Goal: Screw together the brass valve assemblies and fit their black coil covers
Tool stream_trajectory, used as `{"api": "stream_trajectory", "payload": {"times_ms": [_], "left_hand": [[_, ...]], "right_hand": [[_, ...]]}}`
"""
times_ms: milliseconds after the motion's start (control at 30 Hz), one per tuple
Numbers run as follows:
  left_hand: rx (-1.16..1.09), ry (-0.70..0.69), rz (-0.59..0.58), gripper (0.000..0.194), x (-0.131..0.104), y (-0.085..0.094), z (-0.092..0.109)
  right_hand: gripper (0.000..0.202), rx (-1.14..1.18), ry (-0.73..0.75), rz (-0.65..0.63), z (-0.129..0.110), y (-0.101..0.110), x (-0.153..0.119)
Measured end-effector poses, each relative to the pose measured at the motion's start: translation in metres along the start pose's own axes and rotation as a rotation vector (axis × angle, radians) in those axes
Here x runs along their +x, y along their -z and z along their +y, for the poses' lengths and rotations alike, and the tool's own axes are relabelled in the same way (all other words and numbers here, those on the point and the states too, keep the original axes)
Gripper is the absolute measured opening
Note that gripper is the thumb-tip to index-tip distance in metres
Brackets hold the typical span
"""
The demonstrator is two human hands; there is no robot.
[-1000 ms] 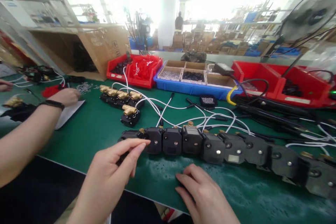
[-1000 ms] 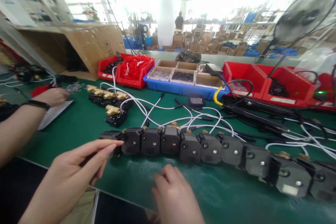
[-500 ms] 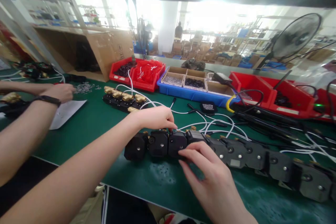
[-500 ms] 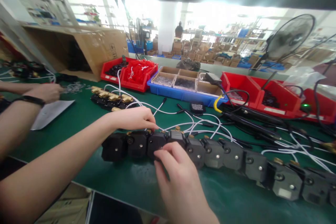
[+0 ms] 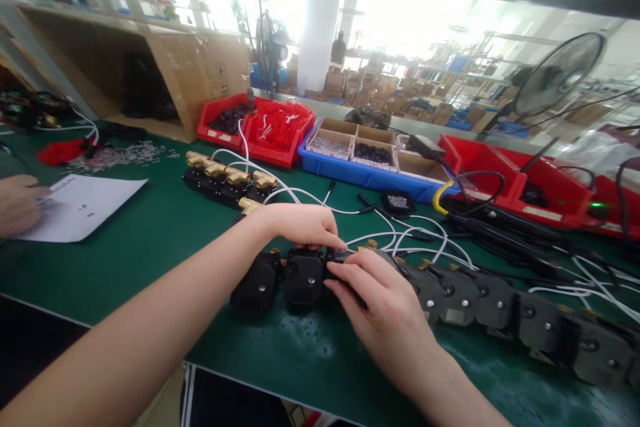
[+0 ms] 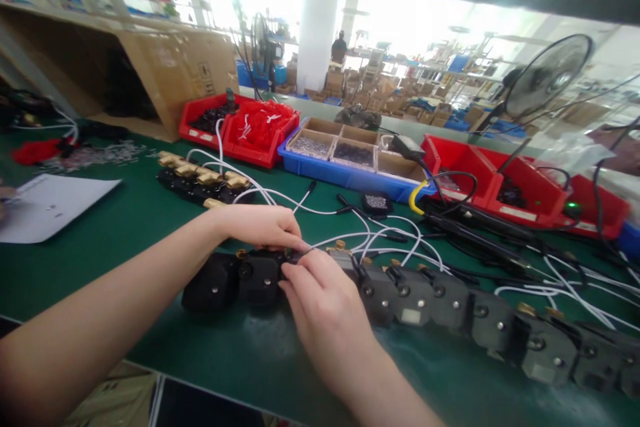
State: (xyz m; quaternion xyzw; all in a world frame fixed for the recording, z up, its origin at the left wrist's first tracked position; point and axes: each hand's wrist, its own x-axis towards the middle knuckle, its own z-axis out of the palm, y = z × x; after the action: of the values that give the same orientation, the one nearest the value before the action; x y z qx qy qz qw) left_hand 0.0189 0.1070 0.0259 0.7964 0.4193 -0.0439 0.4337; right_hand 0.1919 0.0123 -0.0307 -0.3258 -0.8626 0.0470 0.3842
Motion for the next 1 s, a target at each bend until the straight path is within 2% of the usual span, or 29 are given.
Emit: {"api": "stream_trajectory", "payload": {"times_ms": [133, 300, 500, 767, 867, 1000], "left_hand": [[0.056, -0.021, 0.003, 0.037, 0.002, -0.001, 0.001], [0.131, -0.071, 0.028, 0.04, 0.004, -0.003, 0.002], [0.142, -0.058, 0.043, 0.035, 0.003, -0.004, 0.005], [0.131, -0.039, 0.05, 0.033, 0.002, -0.005, 0.004], [0.128, -0.039, 0.049, 0.037, 0.002, -0.004, 0.005], [0.117, -0.039, 0.061, 0.041, 0.004, -0.004, 0.005]], "right_hand": [[0.003, -0.015, -0.011, -0.009, 0.001, 0.0, 0.001], [0.009, -0.063, 0.005, -0.032, 0.001, 0.0, 0.003], [0.01, 0.051, -0.018, -0.112, 0.005, 0.005, 0.011], [0.013, 0.032, 0.044, -0.186, 0.009, 0.015, 0.015], [0.017, -0.004, 0.083, -0.142, 0.008, 0.012, 0.013], [0.017, -0.067, 0.064, -0.037, 0.007, 0.003, 0.005]]}}
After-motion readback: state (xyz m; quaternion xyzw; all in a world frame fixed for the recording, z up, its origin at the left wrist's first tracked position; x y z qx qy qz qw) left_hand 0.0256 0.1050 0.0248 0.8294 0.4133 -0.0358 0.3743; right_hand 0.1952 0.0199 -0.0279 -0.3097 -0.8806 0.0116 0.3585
